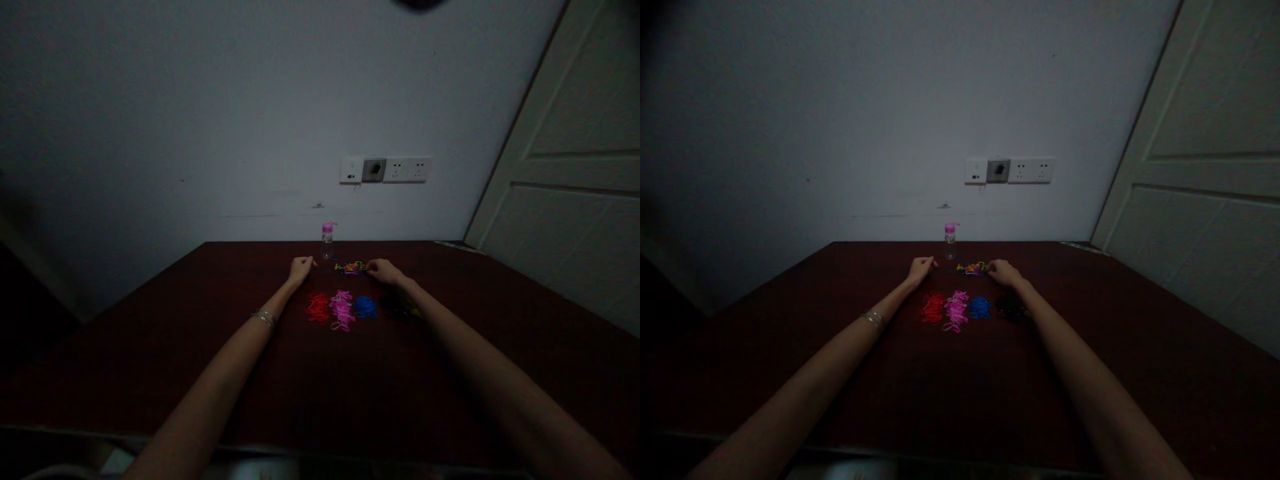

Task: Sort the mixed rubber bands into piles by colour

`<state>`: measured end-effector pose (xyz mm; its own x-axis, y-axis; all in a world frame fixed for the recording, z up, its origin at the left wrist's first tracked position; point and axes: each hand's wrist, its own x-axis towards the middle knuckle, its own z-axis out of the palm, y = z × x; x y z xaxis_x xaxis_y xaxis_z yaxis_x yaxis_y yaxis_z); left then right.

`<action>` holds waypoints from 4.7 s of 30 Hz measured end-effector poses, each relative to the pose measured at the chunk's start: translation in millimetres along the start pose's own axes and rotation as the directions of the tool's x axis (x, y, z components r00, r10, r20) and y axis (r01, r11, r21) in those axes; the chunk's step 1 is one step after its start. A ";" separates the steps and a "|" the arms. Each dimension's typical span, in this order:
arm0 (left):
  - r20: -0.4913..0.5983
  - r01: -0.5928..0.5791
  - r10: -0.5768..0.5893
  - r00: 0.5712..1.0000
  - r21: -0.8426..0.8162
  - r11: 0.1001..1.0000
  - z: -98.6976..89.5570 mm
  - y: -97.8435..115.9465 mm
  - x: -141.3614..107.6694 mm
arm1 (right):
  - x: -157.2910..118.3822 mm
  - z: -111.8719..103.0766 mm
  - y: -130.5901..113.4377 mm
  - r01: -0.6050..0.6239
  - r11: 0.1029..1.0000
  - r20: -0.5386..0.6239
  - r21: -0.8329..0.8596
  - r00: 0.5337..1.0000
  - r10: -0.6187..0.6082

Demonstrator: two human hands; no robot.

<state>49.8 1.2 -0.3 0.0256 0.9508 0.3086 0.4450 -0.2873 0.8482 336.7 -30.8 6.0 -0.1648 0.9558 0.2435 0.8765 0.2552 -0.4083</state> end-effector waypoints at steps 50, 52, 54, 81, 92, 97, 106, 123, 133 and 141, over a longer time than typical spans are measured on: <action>-0.008 -0.048 0.050 0.999 0.118 0.992 4.0 5.6 -2.0 | -71.6 -55.0 8.6 -0.153 0.867 0.191 0.474 0.979 0.069; -0.020 -0.063 0.068 0.997 0.195 0.979 5.4 8.6 -3.2 | -72.5 -50.8 26.9 -0.211 0.844 0.124 0.493 0.977 0.172; 0.016 -0.088 0.087 0.996 0.288 0.954 7.9 12.9 -4.3 | -73.4 -47.4 45.2 -0.247 0.832 0.082 0.496 0.968 0.239; 0.330 -0.246 0.104 0.938 0.425 0.871 47.1 43.5 -14.5 | -78.7 -31.6 75.6 -0.177 0.864 -0.155 0.471 0.948 0.278; 0.394 -0.315 0.199 0.897 0.257 0.914 19.8 47.6 -18.8 | -78.6 -31.1 76.1 -0.158 0.897 -0.188 0.413 0.949 0.254; 0.439 -0.303 0.190 0.878 0.203 0.931 17.9 55.4 -24.3 | -80.3 -33.1 70.8 -0.157 0.894 -0.189 0.420 0.948 0.255; 0.604 -0.369 0.249 0.757 0.081 0.926 46.9 83.4 -46.4 | -83.8 -35.6 62.6 -0.185 0.877 -0.167 0.443 0.944 0.284; 0.718 -0.522 0.320 0.618 0.070 0.850 79.9 117.6 -76.8 | -79.3 -31.6 68.6 -0.171 0.893 -0.182 0.416 0.947 0.266; 0.735 -0.476 0.299 0.608 0.036 0.879 35.8 114.1 -71.8 | -79.5 -31.0 71.2 -0.156 0.900 -0.189 0.407 0.950 0.250; 0.705 -0.406 0.217 0.675 0.109 0.907 -11.1 103.2 -62.9 | -79.9 -32.1 66.9 -0.164 0.895 -0.200 0.414 0.943 0.266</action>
<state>84.2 -89.6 72.6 0.7453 0.6608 0.0892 0.4907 -0.6342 0.5975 423.1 -94.9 -12.6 0.1680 0.9399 0.2972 0.6242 0.1319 -0.7701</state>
